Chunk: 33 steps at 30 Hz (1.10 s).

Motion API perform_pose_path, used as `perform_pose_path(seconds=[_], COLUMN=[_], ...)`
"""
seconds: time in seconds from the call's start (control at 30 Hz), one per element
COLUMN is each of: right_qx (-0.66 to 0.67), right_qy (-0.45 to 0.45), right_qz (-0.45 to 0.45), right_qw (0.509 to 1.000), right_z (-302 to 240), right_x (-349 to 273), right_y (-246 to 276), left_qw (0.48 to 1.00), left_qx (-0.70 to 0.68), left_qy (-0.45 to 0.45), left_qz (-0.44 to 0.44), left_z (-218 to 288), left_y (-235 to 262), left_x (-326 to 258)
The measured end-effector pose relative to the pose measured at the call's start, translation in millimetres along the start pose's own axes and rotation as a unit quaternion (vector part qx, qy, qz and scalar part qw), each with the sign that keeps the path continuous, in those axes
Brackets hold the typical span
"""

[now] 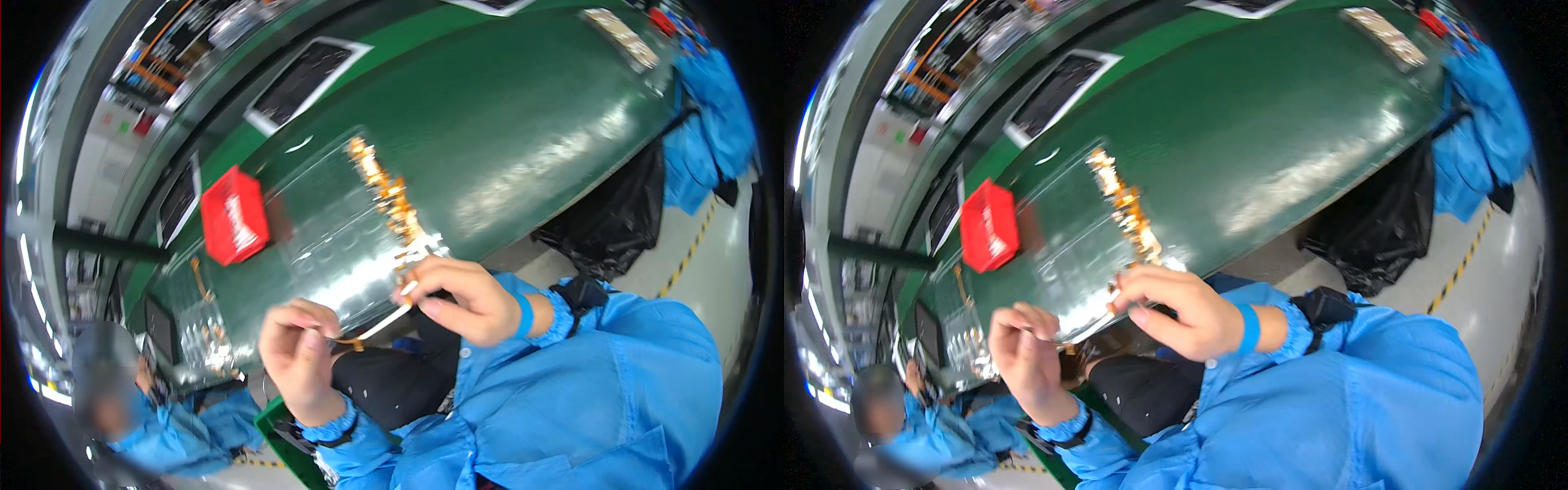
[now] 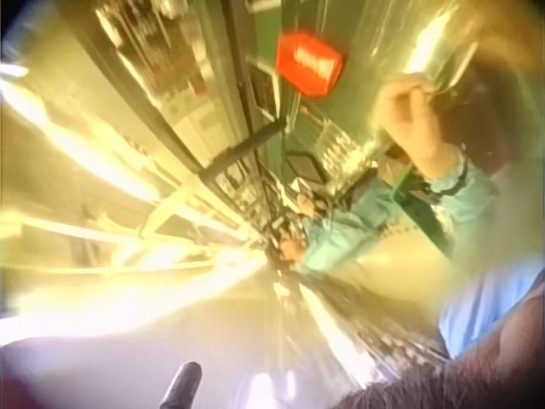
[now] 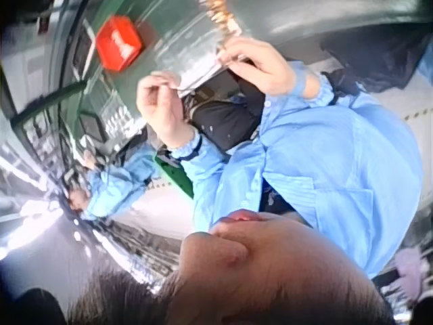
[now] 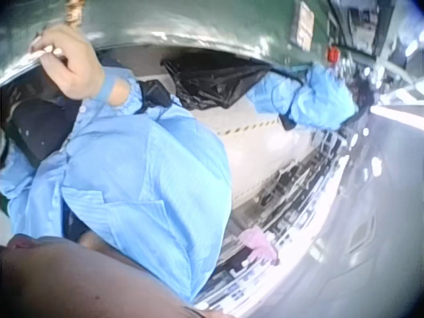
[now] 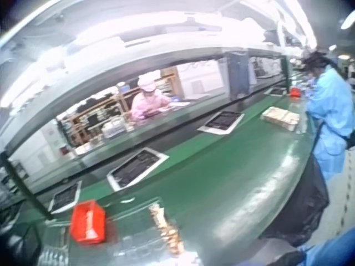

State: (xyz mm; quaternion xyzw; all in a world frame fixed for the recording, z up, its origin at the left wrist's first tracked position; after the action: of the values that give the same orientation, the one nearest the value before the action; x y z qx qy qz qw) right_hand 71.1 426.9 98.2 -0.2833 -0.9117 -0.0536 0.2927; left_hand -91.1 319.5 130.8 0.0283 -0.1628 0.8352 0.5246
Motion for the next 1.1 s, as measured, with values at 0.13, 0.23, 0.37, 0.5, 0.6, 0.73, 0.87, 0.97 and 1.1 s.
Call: perform_pose_path(seconds=[0.13,0.23,0.37,0.5,0.6,0.73,0.87,0.97,1.1], right_qx=[0.03,0.051,0.129,0.336,0.587,0.552,0.282,0.316,0.359], right_qy=[-0.033,-0.133,-0.133,-0.321,-0.491,-0.408,-0.12,-0.149,-0.233], right_qz=[-0.08,-0.129,-0.21,-0.3,-0.393,-0.465,-0.584,-0.53,-0.5], right_qw=[0.996,0.981,0.96,0.833,0.51,0.559,0.752,0.773,0.753], right_z=[1,23,43,74,57,45,36,42,48], right_x=[0,-8,-17,-50,-92,-93,-75,-72,-75], right_y=[-60,-107,-184,-265,-308,-338,-350,-349,-341], left_qw=[0.977,0.926,0.928,0.936,0.924,0.925,0.936,0.933,0.938], left_qx=[0.146,0.223,0.217,0.15,0.146,0.073,0.09,0.091,0.118], left_qy=[-0.06,-0.107,-0.102,-0.1,-0.122,-0.084,-0.028,-0.042,-0.032], left_qz=[0.145,0.286,0.286,0.302,0.332,0.364,0.339,0.346,0.325], left_z=[32,60,80,87,88,68,48,44,40], left_y=[26,50,80,112,129,141,141,141,139], left_x=[-72,-119,-163,-205,-240,-279,-294,-294,-288])
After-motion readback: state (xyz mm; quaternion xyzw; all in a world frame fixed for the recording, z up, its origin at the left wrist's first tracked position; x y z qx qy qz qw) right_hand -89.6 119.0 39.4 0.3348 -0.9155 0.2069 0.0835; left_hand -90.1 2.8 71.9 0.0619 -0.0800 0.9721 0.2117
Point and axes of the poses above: each hand's wrist, its own x-axis towards the middle knuckle, its own y-axis out of the back of the hand, z = x × y, the point moved 8 cm from there along x, towards the middle knuckle, and after that the axes turned 5 degrees about y, right-handed, at the moved point
